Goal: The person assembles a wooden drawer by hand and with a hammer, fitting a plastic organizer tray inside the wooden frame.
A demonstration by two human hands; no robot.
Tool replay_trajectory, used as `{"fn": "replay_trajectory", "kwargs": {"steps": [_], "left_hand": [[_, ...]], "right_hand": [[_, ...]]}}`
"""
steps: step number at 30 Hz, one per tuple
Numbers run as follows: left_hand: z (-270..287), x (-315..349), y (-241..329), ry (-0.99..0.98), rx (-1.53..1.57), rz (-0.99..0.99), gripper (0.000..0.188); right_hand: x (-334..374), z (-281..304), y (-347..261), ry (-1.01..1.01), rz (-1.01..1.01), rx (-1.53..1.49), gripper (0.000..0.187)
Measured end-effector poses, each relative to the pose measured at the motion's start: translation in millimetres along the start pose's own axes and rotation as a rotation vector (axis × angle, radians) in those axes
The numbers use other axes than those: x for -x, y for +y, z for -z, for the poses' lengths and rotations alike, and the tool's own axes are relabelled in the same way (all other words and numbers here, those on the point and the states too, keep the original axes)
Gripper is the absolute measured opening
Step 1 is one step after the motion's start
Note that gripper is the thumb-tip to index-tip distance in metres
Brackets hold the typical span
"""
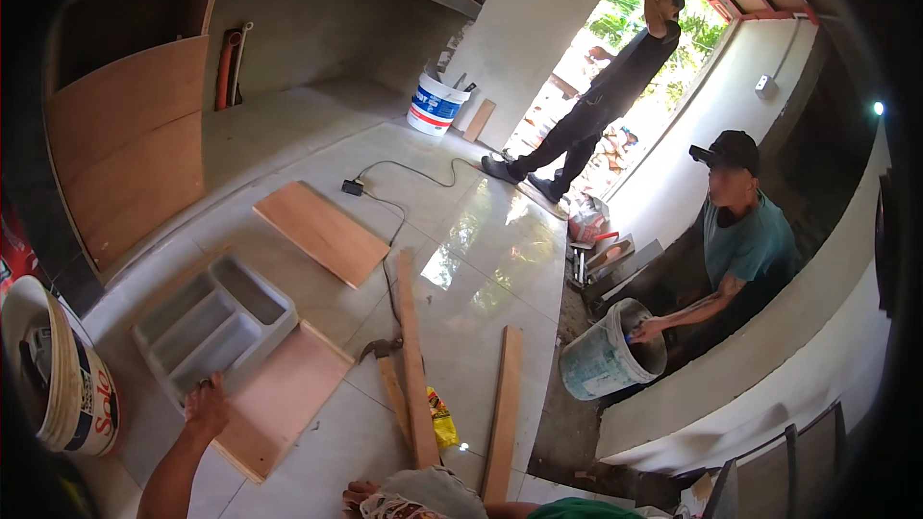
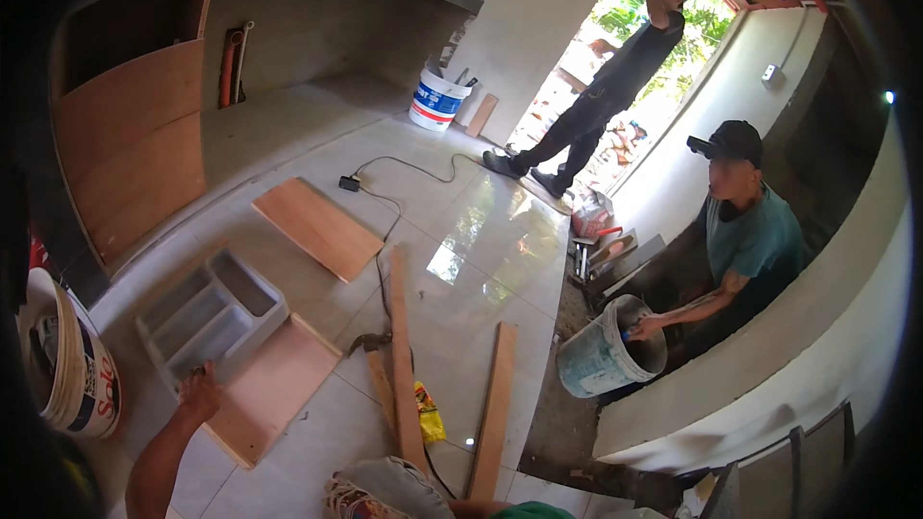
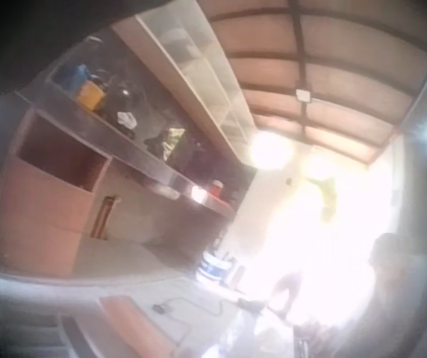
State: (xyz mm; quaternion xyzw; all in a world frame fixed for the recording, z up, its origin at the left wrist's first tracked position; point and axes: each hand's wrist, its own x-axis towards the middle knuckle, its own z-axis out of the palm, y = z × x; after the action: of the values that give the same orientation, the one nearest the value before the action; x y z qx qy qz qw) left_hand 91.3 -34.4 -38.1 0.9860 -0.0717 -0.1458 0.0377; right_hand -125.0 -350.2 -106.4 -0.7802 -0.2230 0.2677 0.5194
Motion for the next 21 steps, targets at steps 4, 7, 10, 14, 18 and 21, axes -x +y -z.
{"fn": "replay_trajectory", "kwargs": {"steps": [4,7,10,14,18,21], "left_hand": [[-1.4,3.0,-2.7,0.013,0.026,-0.018,0.065],[-0.9,5.8,-6.1,0.009,0.023,-0.038,0.068],[-3.2,8.1,-10.3,0.043,0.056,-0.072,0.069],[-11.4,10.6,-17.8,0.079,0.042,-0.068,0.071],[-11.7,13.8,-23.9,0.001,0.069,-0.018,0.072],[-6.7,15.7,-20.2,-0.001,0.076,-0.008,0.073]], "right_hand": [[1.7,2.4,1.2,0.013,-0.002,-0.004,0.025],[3.3,1.0,2.1,-0.002,-0.005,-0.006,0.024],[4.8,-1.0,2.2,-0.013,-0.009,-0.012,0.023],[4.8,-0.9,3.0,-0.012,-0.014,-0.012,0.022],[3.3,-3.5,4.2,-0.021,-0.009,-0.021,0.021],[2.5,-1.3,6.2,-0.017,-0.012,-0.017,0.020]]}}
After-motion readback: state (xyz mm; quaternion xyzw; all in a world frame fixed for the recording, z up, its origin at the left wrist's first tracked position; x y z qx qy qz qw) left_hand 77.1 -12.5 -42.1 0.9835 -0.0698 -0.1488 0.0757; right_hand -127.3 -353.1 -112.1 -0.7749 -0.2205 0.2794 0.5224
